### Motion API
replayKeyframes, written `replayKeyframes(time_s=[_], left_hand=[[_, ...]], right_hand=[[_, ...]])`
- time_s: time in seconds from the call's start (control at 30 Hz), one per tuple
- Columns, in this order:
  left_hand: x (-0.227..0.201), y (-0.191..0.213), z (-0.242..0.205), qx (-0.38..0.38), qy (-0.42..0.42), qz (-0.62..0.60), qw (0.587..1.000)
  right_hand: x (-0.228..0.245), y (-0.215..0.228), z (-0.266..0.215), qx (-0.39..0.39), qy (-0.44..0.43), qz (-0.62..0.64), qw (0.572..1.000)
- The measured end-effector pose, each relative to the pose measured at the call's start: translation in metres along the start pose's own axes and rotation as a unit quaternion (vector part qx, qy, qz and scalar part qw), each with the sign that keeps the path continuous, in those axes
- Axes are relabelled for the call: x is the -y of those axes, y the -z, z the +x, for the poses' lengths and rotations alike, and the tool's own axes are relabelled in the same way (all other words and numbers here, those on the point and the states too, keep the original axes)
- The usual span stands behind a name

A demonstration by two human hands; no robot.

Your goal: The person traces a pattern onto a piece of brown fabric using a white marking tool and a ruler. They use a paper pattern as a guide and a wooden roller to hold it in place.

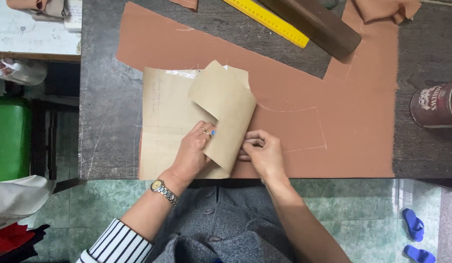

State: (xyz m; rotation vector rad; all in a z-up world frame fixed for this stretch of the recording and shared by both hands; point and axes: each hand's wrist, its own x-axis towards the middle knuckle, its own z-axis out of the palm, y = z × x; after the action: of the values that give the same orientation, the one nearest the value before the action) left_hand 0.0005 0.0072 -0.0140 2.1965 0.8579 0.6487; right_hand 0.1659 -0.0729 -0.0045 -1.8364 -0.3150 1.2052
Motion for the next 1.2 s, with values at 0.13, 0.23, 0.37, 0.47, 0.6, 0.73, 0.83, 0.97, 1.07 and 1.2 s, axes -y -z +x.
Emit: replayKeyframes(time_s=[0.13,0.23,0.37,0.47,0.6,0.73,0.83,0.97,1.07,1.2], left_hand=[[0.007,-0.004,-0.003,-0.002,-0.005,-0.021,1.0],[0.011,-0.006,-0.005,-0.002,-0.001,-0.039,0.999],[0.011,-0.004,-0.003,-0.005,-0.006,-0.053,0.999],[0.0,0.006,0.003,0.005,0.002,-0.055,0.998],[0.017,-0.006,-0.005,0.005,0.006,-0.065,0.998],[0.014,-0.004,-0.002,0.001,-0.007,-0.049,0.999],[0.021,-0.008,-0.004,-0.001,-0.016,-0.047,0.999],[0.055,-0.031,-0.024,0.009,0.032,-0.041,0.999],[0.054,-0.029,-0.02,0.012,0.029,-0.044,0.999],[0.052,-0.027,-0.019,0.021,0.023,-0.049,0.998]], right_hand=[[0.002,-0.007,-0.001,0.001,0.0,0.004,1.0],[0.002,-0.009,0.0,-0.003,0.009,-0.013,1.0],[-0.007,-0.012,0.006,-0.005,0.011,-0.018,1.0],[0.001,-0.014,0.0,-0.006,0.01,-0.014,1.0],[0.009,-0.015,-0.003,-0.006,0.022,-0.056,0.998],[0.009,-0.015,-0.001,-0.009,0.016,-0.084,0.996],[0.011,-0.015,0.001,-0.015,0.014,-0.103,0.994],[0.012,-0.016,0.001,-0.032,0.014,-0.008,0.999],[0.024,-0.022,-0.01,-0.034,0.009,0.056,0.998],[0.03,-0.027,-0.019,-0.031,0.014,0.086,0.996]])
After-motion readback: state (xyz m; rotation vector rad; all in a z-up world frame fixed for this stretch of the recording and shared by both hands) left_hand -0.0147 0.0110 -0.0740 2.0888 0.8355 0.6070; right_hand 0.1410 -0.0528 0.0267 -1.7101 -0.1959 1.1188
